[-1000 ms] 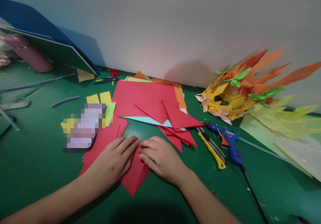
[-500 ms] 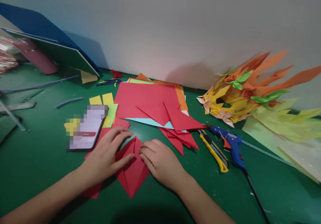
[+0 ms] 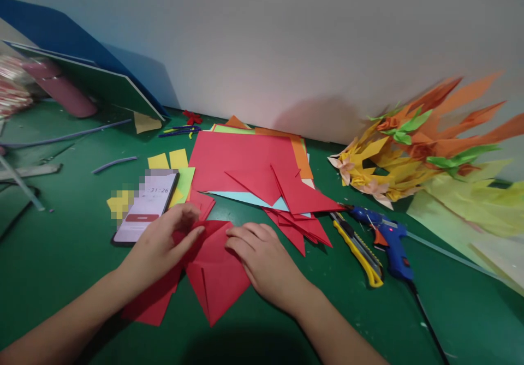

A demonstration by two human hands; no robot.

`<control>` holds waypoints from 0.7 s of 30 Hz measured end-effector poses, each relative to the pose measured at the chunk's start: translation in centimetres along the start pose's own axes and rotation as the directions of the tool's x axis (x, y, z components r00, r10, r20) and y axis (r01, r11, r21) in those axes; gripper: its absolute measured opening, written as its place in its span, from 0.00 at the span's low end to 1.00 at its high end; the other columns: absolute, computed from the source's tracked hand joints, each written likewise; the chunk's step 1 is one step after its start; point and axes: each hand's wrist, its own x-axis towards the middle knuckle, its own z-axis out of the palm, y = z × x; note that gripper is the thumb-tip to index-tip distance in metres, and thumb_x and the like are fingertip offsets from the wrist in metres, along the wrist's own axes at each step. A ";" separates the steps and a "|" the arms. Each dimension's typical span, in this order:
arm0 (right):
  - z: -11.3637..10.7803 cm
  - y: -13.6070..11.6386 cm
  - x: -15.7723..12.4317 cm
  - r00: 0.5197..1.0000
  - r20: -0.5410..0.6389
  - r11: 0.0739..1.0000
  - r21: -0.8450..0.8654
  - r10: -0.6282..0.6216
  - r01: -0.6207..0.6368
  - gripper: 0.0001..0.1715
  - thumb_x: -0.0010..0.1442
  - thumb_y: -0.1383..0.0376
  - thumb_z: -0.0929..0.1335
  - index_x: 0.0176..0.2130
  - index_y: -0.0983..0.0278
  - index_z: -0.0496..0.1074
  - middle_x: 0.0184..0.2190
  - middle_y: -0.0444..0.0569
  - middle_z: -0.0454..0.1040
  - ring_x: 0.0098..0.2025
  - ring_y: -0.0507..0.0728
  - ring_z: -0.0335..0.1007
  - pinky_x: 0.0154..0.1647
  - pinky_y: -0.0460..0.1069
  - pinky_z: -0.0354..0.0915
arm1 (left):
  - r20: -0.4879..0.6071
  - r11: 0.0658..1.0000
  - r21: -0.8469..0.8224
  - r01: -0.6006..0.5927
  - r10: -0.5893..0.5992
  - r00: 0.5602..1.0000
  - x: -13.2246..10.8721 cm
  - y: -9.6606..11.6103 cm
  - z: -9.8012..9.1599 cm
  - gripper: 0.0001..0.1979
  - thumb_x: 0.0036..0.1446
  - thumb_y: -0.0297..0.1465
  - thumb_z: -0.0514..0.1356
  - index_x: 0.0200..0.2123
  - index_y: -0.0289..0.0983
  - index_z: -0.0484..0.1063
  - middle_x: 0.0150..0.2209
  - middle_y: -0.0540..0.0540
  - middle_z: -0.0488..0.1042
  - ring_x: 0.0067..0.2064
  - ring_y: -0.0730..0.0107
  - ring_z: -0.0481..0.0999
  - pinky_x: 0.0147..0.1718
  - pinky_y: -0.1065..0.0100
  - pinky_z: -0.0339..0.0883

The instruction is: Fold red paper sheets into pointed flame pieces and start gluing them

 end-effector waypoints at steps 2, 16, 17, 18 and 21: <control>0.0 0.1 0.0 0.999 0.030 1.000 0.008 -0.010 0.010 0.19 0.63 0.76 0.59 0.50 0.63 0.70 0.53 0.53 0.73 0.53 0.61 0.66 0.52 0.59 0.63 | -0.016 0.999 -0.025 0.033 -0.034 0.999 0.2 -0.2 -0.2 0.05 0.59 0.32 0.54 0.39 0.39 0.63 0.33 0.50 0.73 0.35 0.65 0.75 0.34 0.63 0.71; -0.1 0.1 -0.1 0.997 0.076 0.999 -0.043 -0.020 0.023 0.25 0.61 0.76 0.59 0.54 0.60 0.70 0.56 0.53 0.71 0.53 0.61 0.67 0.51 0.58 0.66 | 0.054 0.998 0.024 0.054 -0.055 0.997 0.4 -0.4 -0.5 0.07 0.57 0.33 0.58 0.40 0.39 0.66 0.31 0.50 0.73 0.33 0.65 0.73 0.33 0.64 0.67; -0.1 0.1 -0.1 0.997 0.073 0.999 -0.044 -0.020 0.024 0.24 0.62 0.76 0.59 0.53 0.61 0.70 0.56 0.53 0.70 0.53 0.61 0.67 0.51 0.58 0.66 | 0.060 0.998 0.019 0.054 -0.056 0.997 0.4 -0.4 -0.4 0.08 0.57 0.33 0.58 0.40 0.39 0.66 0.31 0.50 0.73 0.33 0.65 0.73 0.33 0.64 0.67; -0.2 0.1 -0.1 0.997 0.073 0.999 -0.046 -0.022 0.025 0.24 0.62 0.76 0.59 0.53 0.62 0.70 0.57 0.53 0.70 0.53 0.61 0.67 0.51 0.58 0.66 | 0.066 0.998 0.011 0.055 -0.056 0.996 0.4 -0.4 -0.4 0.07 0.57 0.32 0.58 0.40 0.39 0.66 0.31 0.50 0.73 0.33 0.65 0.73 0.33 0.64 0.67; -0.2 0.1 0.0 0.996 0.090 0.998 -0.052 -0.016 0.020 0.24 0.61 0.76 0.59 0.53 0.62 0.70 0.59 0.52 0.68 0.53 0.62 0.66 0.51 0.58 0.66 | 0.077 0.998 -0.014 0.065 -0.064 0.995 0.5 -0.4 -0.4 0.05 0.57 0.29 0.56 0.39 0.39 0.66 0.30 0.50 0.73 0.32 0.66 0.73 0.32 0.65 0.67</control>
